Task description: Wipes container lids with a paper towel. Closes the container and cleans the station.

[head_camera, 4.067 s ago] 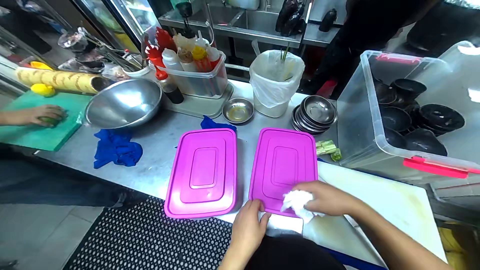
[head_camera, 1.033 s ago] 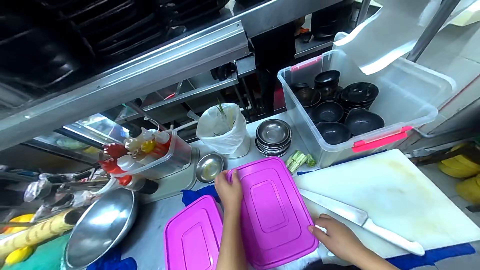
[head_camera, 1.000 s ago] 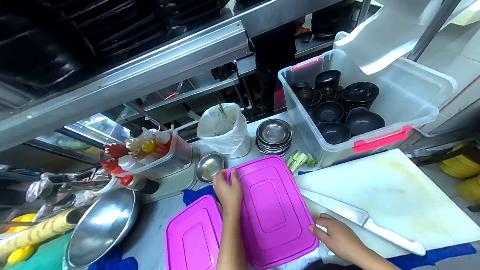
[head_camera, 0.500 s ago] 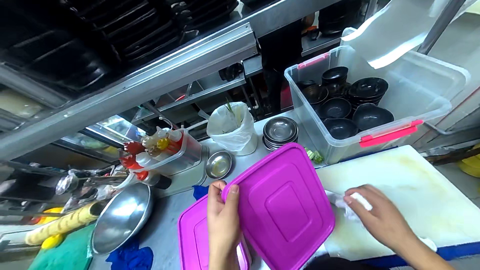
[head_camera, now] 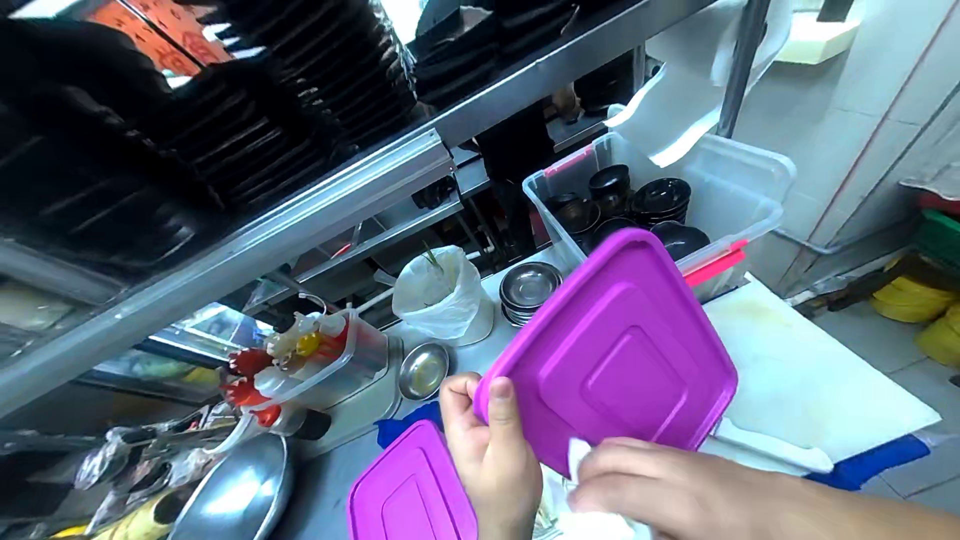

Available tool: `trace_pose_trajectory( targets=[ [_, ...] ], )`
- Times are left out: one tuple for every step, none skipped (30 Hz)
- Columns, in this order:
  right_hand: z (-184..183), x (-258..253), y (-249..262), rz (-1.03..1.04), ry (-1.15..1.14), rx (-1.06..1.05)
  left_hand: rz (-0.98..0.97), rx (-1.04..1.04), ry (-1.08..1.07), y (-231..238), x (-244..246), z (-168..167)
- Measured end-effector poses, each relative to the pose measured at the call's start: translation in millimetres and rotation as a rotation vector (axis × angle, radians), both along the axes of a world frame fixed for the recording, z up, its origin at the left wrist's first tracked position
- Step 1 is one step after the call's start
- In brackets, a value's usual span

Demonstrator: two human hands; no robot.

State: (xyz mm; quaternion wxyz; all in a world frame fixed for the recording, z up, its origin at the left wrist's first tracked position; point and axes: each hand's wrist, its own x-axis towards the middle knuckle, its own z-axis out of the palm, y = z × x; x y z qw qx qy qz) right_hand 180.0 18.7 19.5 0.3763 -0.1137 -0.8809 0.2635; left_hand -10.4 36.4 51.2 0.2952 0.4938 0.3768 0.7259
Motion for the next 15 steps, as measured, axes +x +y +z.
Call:
trace_pose_trajectory(
  targets=[
    [10, 15, -2, -0.004, 0.025, -0.041, 0.006, 0.021, -0.018, 1, -2, 2],
    [22, 31, -1, -0.069, 0.078, -0.068, 0.008, 0.046, -0.032, 3, -3, 5],
    [34, 46, 2, -0.178, 0.151, -0.081, 0.002, 0.070, -0.042, 4, -3, 7],
    [46, 56, 6, -0.312, 0.238, -0.074, -0.014, 0.087, -0.050, 3, -1, 9],
    [56, 61, 13, -0.451, 0.312, -0.030, -0.029, 0.101, -0.049, 3, 2, 10],
    [65, 62, 21, -0.574, 0.376, 0.020, -0.044, 0.114, -0.047, 3, 6, 11],
    [70, 58, 30, -0.695, 0.407, 0.080, -0.050, 0.123, -0.040, 3, 13, 11],
    [70, 52, 38, -0.783, 0.400, 0.155, -0.049, 0.135, -0.038, 1, 20, 11],
    [65, 42, 44, -0.844, 0.366, 0.224, -0.048, 0.149, -0.045, 0, 27, 11],
    [54, 31, 44, -0.868, 0.308, 0.275, -0.042, 0.161, -0.053, -2, 32, 12],
    [40, 20, 40, -0.846, 0.244, 0.306, -0.029, 0.169, -0.063, -2, 36, 12],
    [28, 11, 33, -0.786, 0.186, 0.322, -0.014, 0.176, -0.072, 0, 38, 12],
    [18, 6, 27, -0.712, 0.134, 0.335, 0.002, 0.183, -0.078, 2, 38, 12],
    [14, 6, 26, -0.661, 0.097, 0.354, 0.017, 0.187, -0.075, 3, 37, 12],
    [16, 10, 29, -0.660, 0.094, 0.370, 0.020, 0.191, -0.070, 4, 36, 14]
  ],
)
